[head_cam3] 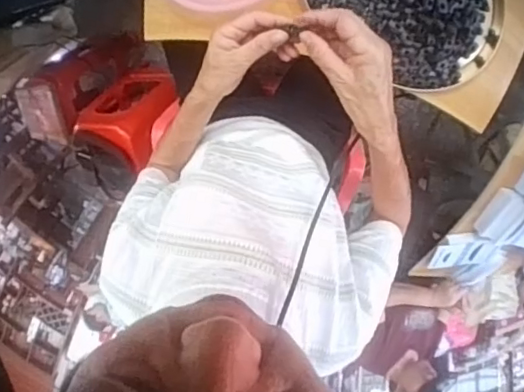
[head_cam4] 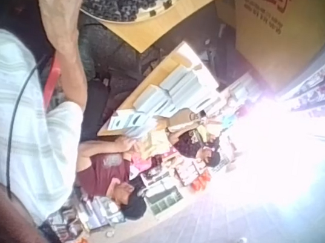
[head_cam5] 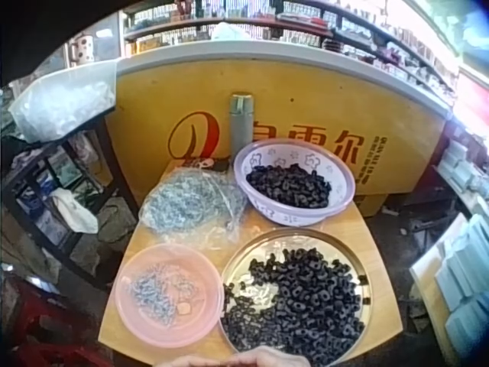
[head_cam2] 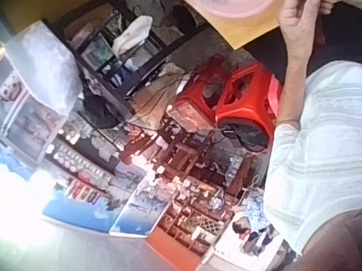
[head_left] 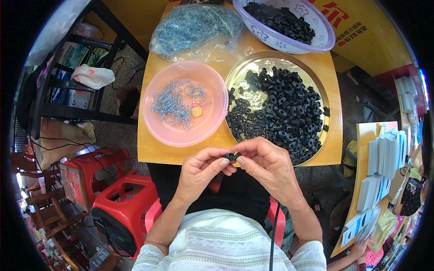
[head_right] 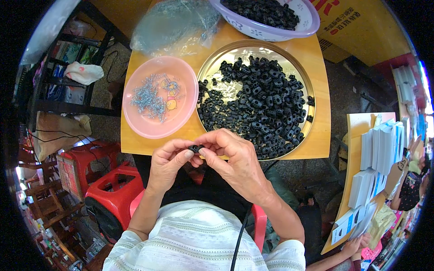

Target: The person assembles small black plastic components with metallic pieces by hand.

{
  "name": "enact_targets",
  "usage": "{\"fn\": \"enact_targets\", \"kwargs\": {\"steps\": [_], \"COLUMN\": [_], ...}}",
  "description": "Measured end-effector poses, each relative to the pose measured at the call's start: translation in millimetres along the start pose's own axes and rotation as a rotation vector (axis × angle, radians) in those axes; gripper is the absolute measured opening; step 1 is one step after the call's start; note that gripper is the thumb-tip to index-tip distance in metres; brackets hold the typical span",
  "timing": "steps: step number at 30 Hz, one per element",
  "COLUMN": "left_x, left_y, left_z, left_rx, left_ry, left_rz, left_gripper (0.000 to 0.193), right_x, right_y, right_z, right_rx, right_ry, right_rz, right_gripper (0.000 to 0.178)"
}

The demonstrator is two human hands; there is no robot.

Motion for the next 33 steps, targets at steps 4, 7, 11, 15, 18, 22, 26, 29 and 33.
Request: {"fn": "enact_targets", "kwargs": {"steps": [4, 7, 11, 15, 18, 22, 26, 29, 33], "left_x": [-1, -1, 2, 7, 9, 14, 11, 1, -6], "left_y": [0, -1, -1, -2, -2, 1, 4, 12, 18], "left_z": [1, 2, 2, 2, 2, 1, 4, 8, 9], "left_rx": [0.003, 0.006, 0.018, 0.043, 0.033, 0.015, -0.019, -0.02, -0.02], "left_ry": [0.001, -0.005, 0.005, -0.001, 0.023, 0.063, 0.135, 0.067, 0.053], "left_rz": [0.001, 0.002, 0.0, -0.031, -0.046, -0.016, 0.051, 0.041, 0.02], "left_gripper": [0.022, 0.022, 0.021, 0.021, 0.021, 0.021, 0.021, 0.021, 0.021], "right_x": [-5, -5, -5, -5, 0, -5, -4, -13, -13], "right_y": [0, -1, -1, -3, -2, -3, 1, 8, 10], "right_z": [0, 1, 0, 1, 1, 6, 5, 2, -2], "right_rx": [0.001, 0.013, 0.024, 0.016, 0.015, -0.02, -0.081, -0.118, -0.107], "right_ry": [0.081, 0.104, 0.083, -0.011, -0.137, -0.235, -0.332, -0.066, -0.038], "right_rz": [0.029, 0.029, 0.016, 0.095, 0.049, -0.072, -0.145, -0.01, 0.027], "right_gripper": [0.015, 0.014, 0.012, 0.01, 0.009, 0.008, 0.008, 0.01, 0.015]}}
Point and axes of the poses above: each hand's wrist, its own y-axis towards the middle knuckle, its own z-axis out of the palm, x = y × z, the point moved 6 cm from there along y, towards the middle knuckle, and after that the axes turned 1 degree about -x, right-handed, at the moved point
